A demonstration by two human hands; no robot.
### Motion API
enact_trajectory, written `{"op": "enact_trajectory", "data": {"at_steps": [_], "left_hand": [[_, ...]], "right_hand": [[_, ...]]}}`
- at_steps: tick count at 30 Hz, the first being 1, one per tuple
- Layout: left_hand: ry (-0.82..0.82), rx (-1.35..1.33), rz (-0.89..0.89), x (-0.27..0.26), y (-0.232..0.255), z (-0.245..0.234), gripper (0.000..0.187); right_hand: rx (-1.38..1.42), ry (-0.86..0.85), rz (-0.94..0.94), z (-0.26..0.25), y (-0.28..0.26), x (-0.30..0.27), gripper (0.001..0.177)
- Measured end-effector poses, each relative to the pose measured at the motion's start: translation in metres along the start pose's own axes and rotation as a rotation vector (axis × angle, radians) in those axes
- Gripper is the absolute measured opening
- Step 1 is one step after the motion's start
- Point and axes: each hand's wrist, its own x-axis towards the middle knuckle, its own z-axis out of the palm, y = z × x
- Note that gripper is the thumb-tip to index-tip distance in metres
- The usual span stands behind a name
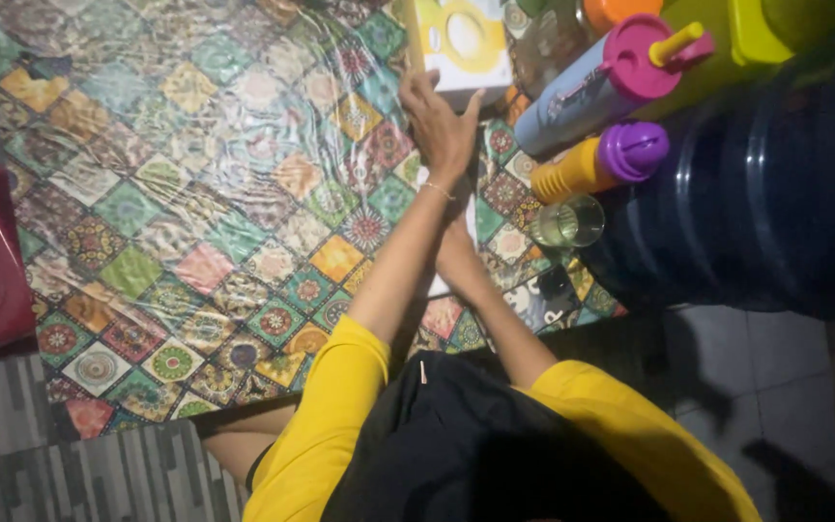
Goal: Wiping a patterned tablecloth with a white tissue or cloth, including moving objects to clean underneath them.
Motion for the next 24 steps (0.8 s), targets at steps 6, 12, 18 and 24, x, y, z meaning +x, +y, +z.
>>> {"op": "enact_trajectory", "data": {"at_steps": [6,12,18,24], "left_hand": [[-0.063,-0.098,0.266,0.023,-0.057,-0.064,0.088],[-0.046,-0.204,0.140,0.030,-0.119,-0.198,0.058],[0.037,-0.139,0.050,0.030,-0.157,-0.298,0.043],[0.219,0.312,0.342,0.064,-0.200,-0.396,0.039]], "right_hand": [[-0.481,0.067,-0.219,0.012,0.071,0.045,0.057],[-0.588,0.081,-0.148,0.028,0.051,0.107,0.063],[-0.594,-0.061,-0.191,0.065,-0.005,-0.011,0.059],[-0.464,-0.158,-0.275,0.071,-0.005,-0.022,0.064]]}}
